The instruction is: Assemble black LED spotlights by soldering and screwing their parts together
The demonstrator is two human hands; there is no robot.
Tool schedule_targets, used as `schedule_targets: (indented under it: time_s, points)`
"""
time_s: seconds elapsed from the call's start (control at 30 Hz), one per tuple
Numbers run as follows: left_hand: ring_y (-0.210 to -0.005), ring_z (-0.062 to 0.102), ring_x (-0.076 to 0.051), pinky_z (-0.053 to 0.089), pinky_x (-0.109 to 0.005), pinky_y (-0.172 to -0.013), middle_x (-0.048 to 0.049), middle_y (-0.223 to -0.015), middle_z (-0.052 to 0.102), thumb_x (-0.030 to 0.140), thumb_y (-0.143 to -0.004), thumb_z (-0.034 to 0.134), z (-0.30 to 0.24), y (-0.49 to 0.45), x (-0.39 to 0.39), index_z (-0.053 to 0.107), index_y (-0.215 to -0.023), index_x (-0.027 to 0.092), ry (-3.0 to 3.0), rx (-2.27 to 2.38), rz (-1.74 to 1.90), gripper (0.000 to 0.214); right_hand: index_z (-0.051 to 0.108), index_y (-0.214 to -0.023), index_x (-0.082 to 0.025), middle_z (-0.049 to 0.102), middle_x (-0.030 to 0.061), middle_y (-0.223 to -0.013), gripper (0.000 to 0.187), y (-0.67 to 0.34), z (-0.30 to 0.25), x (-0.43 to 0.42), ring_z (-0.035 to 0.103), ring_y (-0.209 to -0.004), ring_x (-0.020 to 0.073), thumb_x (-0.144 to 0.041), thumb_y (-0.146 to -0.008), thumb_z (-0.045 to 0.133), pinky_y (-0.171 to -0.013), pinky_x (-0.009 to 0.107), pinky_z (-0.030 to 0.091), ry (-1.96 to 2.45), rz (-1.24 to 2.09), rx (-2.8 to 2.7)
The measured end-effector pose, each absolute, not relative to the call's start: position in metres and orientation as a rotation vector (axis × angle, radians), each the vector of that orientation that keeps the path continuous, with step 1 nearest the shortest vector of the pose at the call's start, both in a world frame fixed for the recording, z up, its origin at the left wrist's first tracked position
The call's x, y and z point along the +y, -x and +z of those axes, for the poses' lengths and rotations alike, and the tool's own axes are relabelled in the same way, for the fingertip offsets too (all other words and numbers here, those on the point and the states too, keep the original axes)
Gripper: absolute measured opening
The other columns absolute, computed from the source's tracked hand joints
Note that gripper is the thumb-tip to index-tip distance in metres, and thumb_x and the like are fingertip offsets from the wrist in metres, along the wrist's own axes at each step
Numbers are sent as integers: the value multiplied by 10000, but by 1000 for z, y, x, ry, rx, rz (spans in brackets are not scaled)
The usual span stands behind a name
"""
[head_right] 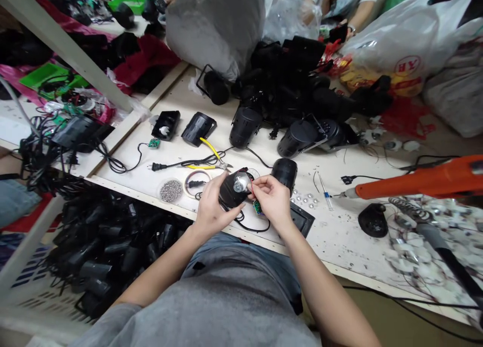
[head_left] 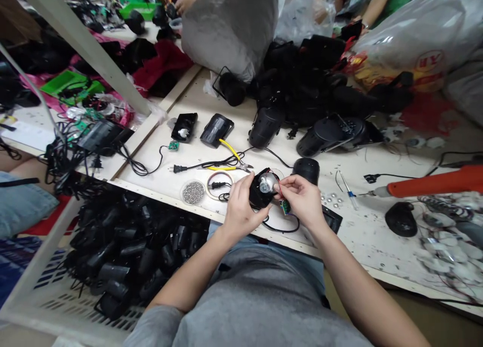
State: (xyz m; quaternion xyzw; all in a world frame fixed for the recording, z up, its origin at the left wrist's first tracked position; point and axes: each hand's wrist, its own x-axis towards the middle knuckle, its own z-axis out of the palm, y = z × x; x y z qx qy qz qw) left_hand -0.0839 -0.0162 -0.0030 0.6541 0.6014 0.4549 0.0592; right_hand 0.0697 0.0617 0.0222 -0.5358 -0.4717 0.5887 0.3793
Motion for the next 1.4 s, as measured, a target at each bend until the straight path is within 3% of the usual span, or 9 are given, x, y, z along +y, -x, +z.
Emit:
schedule_targets:
  time_s: [0.67, 1.4]
  points:
    - [-1241, 585, -311, 484, -478, -1068, -188, -1337, 607, 386, -819, 737, -2, 79, -18, 364, -1489, 158, -2011, 1873, 1371, 800, 677, -714, -205, 704, 20, -648, 236, -68, 13, 52, 639, -525, 148, -414, -664, 775, -508, 259, 497, 1365, 1294, -1352]
    - [-1251, 577, -312, 477, -480, -1078, -187, -1329, 605, 376, -822, 730, 0, 72, -17, 369, -1482, 149, -1970, 1889, 1352, 786, 656, -709, -217, 700, 14, -659, 208, -71, 18, 51, 634, -521, 145, -383, -664, 773, -511, 269, 532, 1373, 1266, -1296]
